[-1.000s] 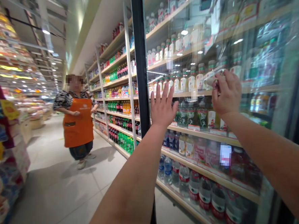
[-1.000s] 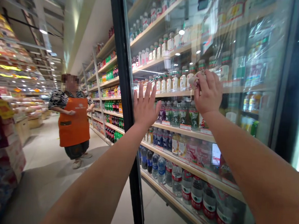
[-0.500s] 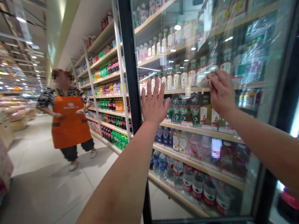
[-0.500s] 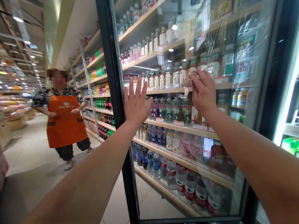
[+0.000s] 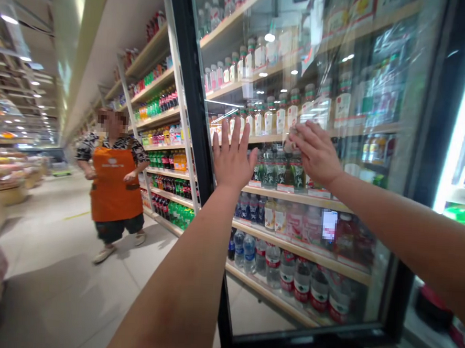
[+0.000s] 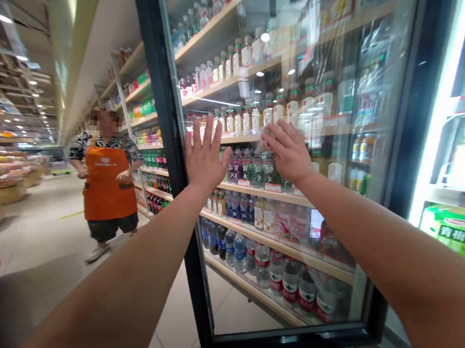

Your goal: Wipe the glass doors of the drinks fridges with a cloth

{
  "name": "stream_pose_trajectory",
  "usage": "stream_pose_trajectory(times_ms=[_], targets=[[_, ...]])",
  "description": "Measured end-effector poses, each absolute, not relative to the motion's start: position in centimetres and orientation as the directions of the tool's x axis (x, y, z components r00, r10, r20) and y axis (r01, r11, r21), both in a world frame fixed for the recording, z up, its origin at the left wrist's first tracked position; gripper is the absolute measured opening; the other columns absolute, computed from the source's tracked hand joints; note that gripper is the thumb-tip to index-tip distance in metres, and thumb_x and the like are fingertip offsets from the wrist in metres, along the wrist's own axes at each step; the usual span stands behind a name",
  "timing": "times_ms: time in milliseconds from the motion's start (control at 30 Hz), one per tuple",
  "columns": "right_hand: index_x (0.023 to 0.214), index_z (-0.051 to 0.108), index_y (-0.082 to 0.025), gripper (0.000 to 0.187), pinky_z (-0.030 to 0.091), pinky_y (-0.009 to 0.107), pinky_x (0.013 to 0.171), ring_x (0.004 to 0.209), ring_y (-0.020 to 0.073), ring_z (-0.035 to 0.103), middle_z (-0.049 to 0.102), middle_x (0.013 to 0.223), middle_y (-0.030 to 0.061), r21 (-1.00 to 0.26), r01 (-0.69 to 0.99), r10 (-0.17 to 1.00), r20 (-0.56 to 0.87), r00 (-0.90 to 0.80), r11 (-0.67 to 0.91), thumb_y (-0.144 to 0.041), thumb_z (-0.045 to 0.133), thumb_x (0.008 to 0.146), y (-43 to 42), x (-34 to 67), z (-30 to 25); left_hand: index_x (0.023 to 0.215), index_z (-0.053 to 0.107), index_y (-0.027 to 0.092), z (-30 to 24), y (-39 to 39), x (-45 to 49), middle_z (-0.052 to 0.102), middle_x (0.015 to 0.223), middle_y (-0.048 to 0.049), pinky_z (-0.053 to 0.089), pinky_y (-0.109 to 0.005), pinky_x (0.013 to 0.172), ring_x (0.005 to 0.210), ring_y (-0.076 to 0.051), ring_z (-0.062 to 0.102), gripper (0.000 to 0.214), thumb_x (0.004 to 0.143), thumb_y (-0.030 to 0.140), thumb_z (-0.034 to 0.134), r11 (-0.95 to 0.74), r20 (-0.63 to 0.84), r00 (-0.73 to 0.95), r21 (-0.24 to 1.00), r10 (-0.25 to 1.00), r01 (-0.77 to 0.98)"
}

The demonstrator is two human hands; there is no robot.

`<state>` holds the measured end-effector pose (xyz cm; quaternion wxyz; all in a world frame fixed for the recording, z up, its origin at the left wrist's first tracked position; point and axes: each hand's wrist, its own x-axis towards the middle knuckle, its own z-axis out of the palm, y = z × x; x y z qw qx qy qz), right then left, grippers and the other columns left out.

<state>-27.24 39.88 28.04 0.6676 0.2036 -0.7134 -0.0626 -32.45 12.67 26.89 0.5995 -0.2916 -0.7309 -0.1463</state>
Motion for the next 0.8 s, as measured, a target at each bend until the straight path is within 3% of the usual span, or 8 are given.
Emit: stream_pose_trajectory(times_ms=[67, 100, 233, 433, 500, 600, 633, 800], targets=[[0.144, 0.059, -0.032, 0.044, 0.039, 0.057, 0.128, 0.152, 0.0252, 0.040, 0.051, 0.155, -0.0036, 0.430, -0.229, -0.455, 0.888, -0.066, 0.873, -0.026, 0.040, 0.105, 40.1, -27.1, 28.0, 0.167, 0.029, 0.019, 26.9, 12.7, -32.5, 0.016, 0.174, -0.0048, 0.001, -0.054, 0.134, 0.163, -0.032, 0.004, 0.067, 0.106, 0.040, 0.045, 0.787, 0.961, -0.107, -0.142, 0.255, 0.601], [0.144, 0.060, -0.031, 0.043, 0.038, 0.057, 0.128, 0.151, 0.0260, 0.040, 0.051, 0.155, -0.0022, 0.412, -0.233, -0.434, 0.899, -0.053, 0.881, -0.027, 0.040, 0.106, 40.3, -27.1, 28.2, 0.167, 0.029, 0.019, 26.9, 12.7, -32.5, 0.016, 0.174, -0.0049, 0.000, -0.053, 0.134, 0.163, -0.032, 0.003, 0.067, 0.106, 0.040, 0.045, 0.787, 0.961, -0.107, -0.144, 0.257, 0.600], [0.144, 0.060, -0.025, 0.043, 0.033, 0.060, 0.129, 0.153, 0.0297, 0.036, 0.048, 0.157, 0.0041, 0.220, -0.238, -0.206, 0.975, 0.084, 0.946, -0.027, 0.037, 0.108, 39.9, -27.6, 28.5, 0.167, 0.029, 0.020, 26.8, 12.7, -32.5, 0.016, 0.174, -0.0052, 0.000, -0.054, 0.134, 0.163, -0.031, 0.002, 0.066, 0.106, 0.039, 0.046, 0.791, 0.961, -0.112, -0.139, 0.254, 0.596], [0.141, 0.061, -0.032, 0.041, 0.045, 0.054, 0.124, 0.149, 0.0246, 0.044, 0.052, 0.154, -0.0036, 0.519, -0.216, -0.541, 0.839, -0.058, 0.827, -0.025, 0.044, 0.104, 39.8, -26.9, 27.6, 0.167, 0.030, 0.018, 26.8, 12.6, -32.5, 0.017, 0.174, -0.0055, 0.002, -0.055, 0.134, 0.163, -0.033, 0.005, 0.067, 0.106, 0.039, 0.046, 0.788, 0.962, -0.085, -0.160, 0.259, 0.594], [0.141, 0.062, -0.031, 0.040, 0.045, 0.055, 0.124, 0.148, 0.0250, 0.045, 0.053, 0.154, -0.0017, 0.452, -0.183, -0.461, 0.887, -0.006, 0.873, -0.027, 0.044, 0.105, 40.3, -26.9, 28.5, 0.167, 0.030, 0.018, 26.8, 12.6, -32.4, 0.017, 0.174, -0.0056, 0.002, -0.055, 0.134, 0.163, -0.032, 0.004, 0.067, 0.105, 0.039, 0.046, 0.784, 0.962, -0.089, -0.155, 0.258, 0.601], [0.142, 0.061, -0.029, 0.041, 0.041, 0.057, 0.126, 0.149, 0.0262, 0.042, 0.052, 0.154, 0.0021, 0.261, -0.159, -0.237, 0.959, 0.152, 0.952, -0.027, 0.039, 0.107, 39.7, -27.5, 28.8, 0.167, 0.030, 0.018, 26.9, 12.6, -32.3, 0.017, 0.174, -0.0056, 0.002, -0.055, 0.134, 0.163, -0.032, 0.004, 0.067, 0.105, 0.040, 0.045, 0.777, 0.961, -0.109, -0.137, 0.256, 0.615], [0.143, 0.060, -0.029, 0.042, 0.040, 0.058, 0.126, 0.151, 0.0261, 0.040, 0.051, 0.155, 0.0016, 0.251, -0.165, -0.225, 0.961, 0.162, 0.954, -0.026, 0.038, 0.107, 39.2, -27.7, 28.4, 0.167, 0.030, 0.018, 26.9, 12.6, -32.2, 0.017, 0.174, -0.0058, 0.001, -0.055, 0.134, 0.163, -0.032, 0.004, 0.066, 0.105, 0.040, 0.045, 0.774, 0.960, -0.116, -0.132, 0.256, 0.620], [0.142, 0.060, -0.036, 0.042, 0.044, 0.052, 0.125, 0.149, 0.0228, 0.044, 0.053, 0.153, -0.0053, 0.559, -0.263, -0.586, 0.809, -0.034, 0.787, -0.026, 0.047, 0.103, 38.3, -27.6, 27.3, 0.167, 0.030, 0.018, 26.9, 12.6, -32.1, 0.016, 0.175, -0.0059, 0.001, -0.055, 0.134, 0.163, -0.031, 0.002, 0.066, 0.106, 0.039, 0.044, 0.767, 0.959, -0.122, -0.124, 0.255, 0.630]])
